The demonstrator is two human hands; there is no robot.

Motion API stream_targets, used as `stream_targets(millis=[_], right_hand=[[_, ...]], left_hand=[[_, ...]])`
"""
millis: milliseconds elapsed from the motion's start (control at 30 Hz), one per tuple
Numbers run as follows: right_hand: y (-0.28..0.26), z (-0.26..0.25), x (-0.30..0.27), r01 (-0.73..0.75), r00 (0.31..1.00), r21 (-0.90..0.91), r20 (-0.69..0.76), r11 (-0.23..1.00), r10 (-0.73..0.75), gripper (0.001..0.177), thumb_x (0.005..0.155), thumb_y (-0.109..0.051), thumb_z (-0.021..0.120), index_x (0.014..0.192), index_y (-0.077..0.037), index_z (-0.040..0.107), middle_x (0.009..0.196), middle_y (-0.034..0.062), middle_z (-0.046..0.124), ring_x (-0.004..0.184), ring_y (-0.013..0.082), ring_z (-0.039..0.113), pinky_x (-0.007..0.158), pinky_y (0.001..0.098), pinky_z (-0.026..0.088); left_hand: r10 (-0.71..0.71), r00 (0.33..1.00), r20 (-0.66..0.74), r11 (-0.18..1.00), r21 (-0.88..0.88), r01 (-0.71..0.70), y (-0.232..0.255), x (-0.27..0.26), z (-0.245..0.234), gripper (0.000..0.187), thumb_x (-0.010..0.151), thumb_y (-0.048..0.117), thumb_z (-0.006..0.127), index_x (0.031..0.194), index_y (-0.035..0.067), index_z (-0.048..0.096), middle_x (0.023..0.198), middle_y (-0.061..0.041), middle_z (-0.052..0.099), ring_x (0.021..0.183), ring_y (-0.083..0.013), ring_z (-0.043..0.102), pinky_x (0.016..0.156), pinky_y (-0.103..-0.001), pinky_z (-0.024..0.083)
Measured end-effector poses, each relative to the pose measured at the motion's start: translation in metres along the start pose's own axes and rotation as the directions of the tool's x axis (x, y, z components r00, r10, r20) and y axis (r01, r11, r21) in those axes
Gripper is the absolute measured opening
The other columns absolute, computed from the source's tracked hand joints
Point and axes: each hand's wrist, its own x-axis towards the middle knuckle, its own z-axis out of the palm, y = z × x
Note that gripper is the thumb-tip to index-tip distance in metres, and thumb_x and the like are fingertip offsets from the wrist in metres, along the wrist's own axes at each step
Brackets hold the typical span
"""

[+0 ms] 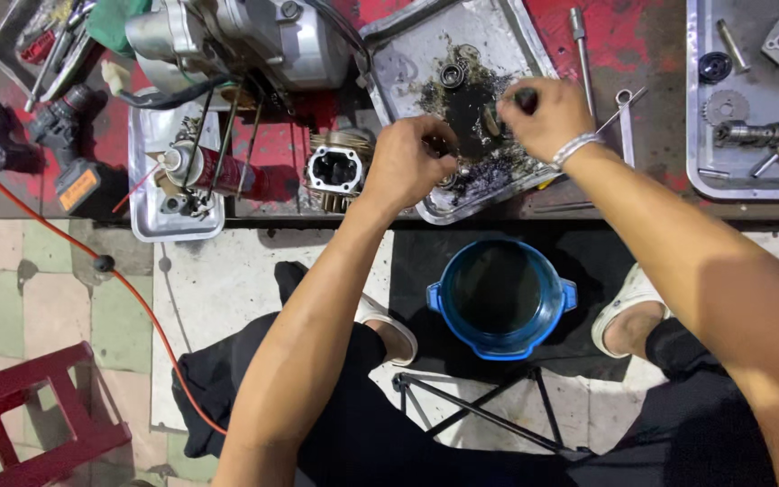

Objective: The person cleans a small cylindrical metal part and a larger engine cylinder head using a spray can and a brush. They wipe the parts with a cloth, spray them with a cleaning agent, and scrub them over a blue bucket to catch debris.

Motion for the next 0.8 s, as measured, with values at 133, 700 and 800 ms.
stream_targets(millis=[133,700,800], right_hand=[[-0.028,0.003,-0.008,0.033,0.999,0.070,-0.018,0.997,-0.032,0.020,0.100,-0.028,0.078,0.108,-0.010,0.080,0.100,0.0150,0.077,0.091,0.0307,0.073,0.084,0.0392,0.057],[-0.129,-0.144,-0.045,0.070,0.987,0.249,0.120,0.966,-0.102,0.024,0.101,-0.028,0.071,0.113,-0.008,0.078,0.103,0.0085,0.077,0.077,0.0156,0.074,0.067,0.0293,0.057],[-0.119,-0.142,-0.046,0.188,0.981,0.156,0.018,0.970,-0.193,0.022,0.105,-0.027,0.071,0.114,-0.007,0.077,0.102,0.0108,0.077,0.078,0.0197,0.073,0.070,0.0323,0.057]], left_hand=[[-0.012,1.000,-0.005,0.984,-0.179,0.011,-0.017,0.004,-0.005,0.033,0.072,0.007,0.079,0.103,0.000,0.072,0.090,-0.010,0.078,0.081,-0.0168,0.077,0.076,-0.030,0.061],[-0.050,0.999,0.013,0.832,-0.553,0.049,-0.002,0.029,-0.005,0.023,0.088,0.003,0.075,0.110,-0.003,0.072,0.089,-0.004,0.074,0.079,-0.0077,0.067,0.071,-0.024,0.056],[-0.044,0.998,-0.038,0.916,-0.401,0.025,0.006,0.031,-0.010,0.023,0.086,0.004,0.076,0.108,-0.001,0.071,0.089,-0.002,0.076,0.080,-0.0068,0.072,0.073,-0.023,0.060]])
